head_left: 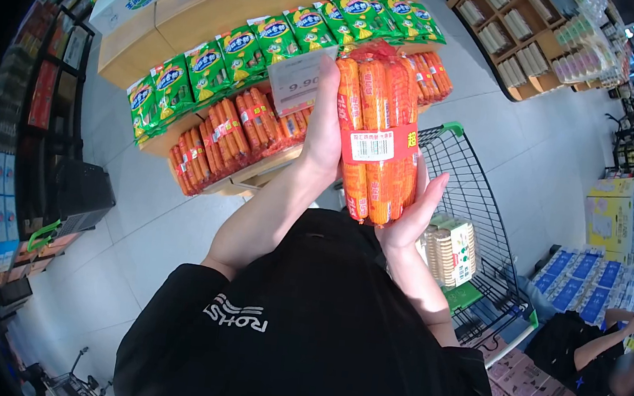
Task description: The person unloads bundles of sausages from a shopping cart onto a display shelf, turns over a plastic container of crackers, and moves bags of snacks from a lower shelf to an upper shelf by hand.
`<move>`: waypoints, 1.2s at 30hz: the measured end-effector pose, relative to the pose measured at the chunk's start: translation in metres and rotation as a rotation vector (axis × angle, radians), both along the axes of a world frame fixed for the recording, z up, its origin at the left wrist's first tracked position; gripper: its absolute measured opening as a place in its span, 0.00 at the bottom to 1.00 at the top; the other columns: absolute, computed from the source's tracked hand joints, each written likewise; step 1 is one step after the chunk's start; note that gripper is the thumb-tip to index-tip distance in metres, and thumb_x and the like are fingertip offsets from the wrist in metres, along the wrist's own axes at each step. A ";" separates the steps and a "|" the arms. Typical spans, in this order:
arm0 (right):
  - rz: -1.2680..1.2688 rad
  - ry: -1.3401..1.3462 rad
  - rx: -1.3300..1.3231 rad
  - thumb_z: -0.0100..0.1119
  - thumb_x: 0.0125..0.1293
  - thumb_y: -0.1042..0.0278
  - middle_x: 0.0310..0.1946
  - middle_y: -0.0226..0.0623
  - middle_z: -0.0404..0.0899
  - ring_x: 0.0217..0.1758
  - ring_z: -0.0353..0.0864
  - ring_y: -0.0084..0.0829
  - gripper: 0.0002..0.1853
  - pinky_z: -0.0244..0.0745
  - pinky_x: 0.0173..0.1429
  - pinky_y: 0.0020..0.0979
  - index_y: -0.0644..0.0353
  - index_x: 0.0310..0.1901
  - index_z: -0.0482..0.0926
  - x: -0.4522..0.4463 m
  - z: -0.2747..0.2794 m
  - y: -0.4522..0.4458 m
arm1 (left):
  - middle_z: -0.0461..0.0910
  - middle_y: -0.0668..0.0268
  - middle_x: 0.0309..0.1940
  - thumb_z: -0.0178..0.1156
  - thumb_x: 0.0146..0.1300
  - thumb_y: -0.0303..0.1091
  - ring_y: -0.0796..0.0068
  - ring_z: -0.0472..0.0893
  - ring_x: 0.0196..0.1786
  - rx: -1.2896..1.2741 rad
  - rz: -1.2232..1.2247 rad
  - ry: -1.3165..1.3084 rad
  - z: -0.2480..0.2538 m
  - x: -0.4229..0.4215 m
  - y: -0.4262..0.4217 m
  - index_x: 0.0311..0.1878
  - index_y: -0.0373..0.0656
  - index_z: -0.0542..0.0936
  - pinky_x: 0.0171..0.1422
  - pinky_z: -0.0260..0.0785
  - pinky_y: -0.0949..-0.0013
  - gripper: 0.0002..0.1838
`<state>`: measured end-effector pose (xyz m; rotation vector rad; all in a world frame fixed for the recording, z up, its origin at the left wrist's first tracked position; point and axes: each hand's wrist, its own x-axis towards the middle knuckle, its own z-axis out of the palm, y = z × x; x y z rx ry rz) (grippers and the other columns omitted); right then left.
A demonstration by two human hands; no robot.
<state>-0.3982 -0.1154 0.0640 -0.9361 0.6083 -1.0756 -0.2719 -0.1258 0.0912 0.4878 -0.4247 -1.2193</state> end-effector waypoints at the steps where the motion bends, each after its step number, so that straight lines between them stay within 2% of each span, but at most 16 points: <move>1: 0.011 -0.007 0.018 0.25 0.65 0.30 0.57 0.44 0.67 0.61 0.68 0.33 0.43 0.62 0.64 0.36 0.68 0.62 0.58 0.000 0.000 0.001 | 0.77 0.60 0.46 0.35 0.59 0.73 0.70 0.80 0.44 0.005 0.007 -0.006 -0.002 0.001 0.000 0.56 0.40 0.69 0.47 0.75 0.64 0.43; 12: 0.108 0.064 -0.065 0.29 0.69 0.36 0.59 0.44 0.66 0.62 0.67 0.34 0.39 0.60 0.66 0.36 0.68 0.64 0.57 0.003 -0.009 0.002 | 0.77 0.59 0.46 0.43 0.60 0.70 0.69 0.80 0.44 0.027 0.023 0.077 -0.002 0.013 0.011 0.57 0.40 0.69 0.47 0.76 0.64 0.40; 15: 0.162 0.034 -0.200 0.41 0.69 0.44 0.60 0.45 0.64 0.64 0.63 0.32 0.36 0.57 0.67 0.34 0.72 0.64 0.55 0.002 -0.006 0.003 | 0.77 0.58 0.47 0.44 0.60 0.69 0.68 0.80 0.45 0.027 0.044 0.100 -0.001 0.016 0.014 0.57 0.40 0.68 0.48 0.75 0.63 0.40; 16: 0.178 0.041 -0.245 0.48 0.66 0.47 0.61 0.45 0.64 0.64 0.63 0.32 0.38 0.57 0.67 0.35 0.71 0.65 0.54 0.002 -0.003 0.005 | 0.77 0.58 0.47 0.45 0.60 0.69 0.68 0.80 0.45 0.022 0.039 0.117 0.000 0.018 0.016 0.57 0.40 0.68 0.48 0.75 0.63 0.39; 18: 0.213 0.054 -0.334 0.62 0.59 0.52 0.61 0.45 0.62 0.65 0.62 0.32 0.44 0.57 0.67 0.35 0.70 0.67 0.50 0.002 0.007 0.011 | 0.77 0.58 0.47 0.46 0.60 0.68 0.68 0.80 0.46 0.009 0.035 0.142 -0.002 0.022 0.019 0.57 0.40 0.68 0.49 0.75 0.62 0.39; 21: 0.295 0.107 -0.189 0.75 0.46 0.64 0.62 0.44 0.61 0.65 0.62 0.32 0.54 0.60 0.66 0.35 0.69 0.68 0.46 0.003 0.020 0.018 | 0.77 0.58 0.47 0.47 0.60 0.67 0.67 0.80 0.46 -0.001 0.045 0.137 -0.007 0.026 0.021 0.57 0.39 0.68 0.49 0.75 0.62 0.38; 22: 0.290 0.166 -0.216 0.76 0.43 0.70 0.61 0.43 0.63 0.64 0.64 0.31 0.55 0.63 0.65 0.33 0.68 0.68 0.45 0.003 0.015 0.016 | 0.77 0.58 0.47 0.47 0.61 0.66 0.67 0.80 0.46 0.003 0.056 0.120 -0.006 0.025 0.023 0.57 0.39 0.68 0.49 0.75 0.62 0.37; 25: 0.288 0.363 -0.317 0.73 0.45 0.73 0.60 0.43 0.63 0.63 0.65 0.30 0.52 0.63 0.64 0.33 0.68 0.67 0.47 0.003 0.017 0.013 | 0.77 0.58 0.48 0.44 0.63 0.65 0.68 0.80 0.46 -0.016 0.058 0.014 -0.008 0.026 0.025 0.57 0.39 0.68 0.49 0.75 0.62 0.36; 26: 0.291 0.328 -0.269 0.73 0.45 0.73 0.60 0.42 0.64 0.62 0.66 0.30 0.51 0.64 0.64 0.33 0.68 0.67 0.48 0.004 0.017 0.013 | 0.77 0.59 0.49 0.42 0.63 0.65 0.68 0.80 0.46 -0.027 0.053 -0.032 -0.010 0.026 0.025 0.58 0.39 0.68 0.50 0.75 0.62 0.36; 29: 0.318 0.219 -0.119 0.72 0.45 0.74 0.58 0.41 0.65 0.61 0.67 0.29 0.49 0.64 0.64 0.33 0.68 0.66 0.50 0.008 0.015 0.011 | 0.78 0.60 0.42 0.48 0.64 0.60 0.71 0.81 0.39 -0.006 0.064 -0.044 -0.008 0.025 0.025 0.55 0.39 0.69 0.43 0.76 0.67 0.31; 32: 0.363 0.104 0.027 0.70 0.46 0.73 0.58 0.40 0.67 0.60 0.67 0.28 0.46 0.63 0.65 0.32 0.68 0.65 0.53 0.008 0.013 0.010 | 0.77 0.62 0.41 0.53 0.64 0.53 0.74 0.80 0.39 0.109 0.127 -0.074 -0.019 0.029 0.023 0.55 0.39 0.68 0.42 0.76 0.68 0.28; 36: 0.415 -0.021 0.139 0.68 0.47 0.72 0.57 0.38 0.68 0.61 0.68 0.28 0.43 0.61 0.65 0.31 0.67 0.65 0.56 0.003 0.011 0.012 | 0.76 0.63 0.44 0.59 0.62 0.45 0.76 0.80 0.41 0.055 0.107 -0.033 -0.019 0.030 0.031 0.57 0.40 0.66 0.42 0.76 0.69 0.26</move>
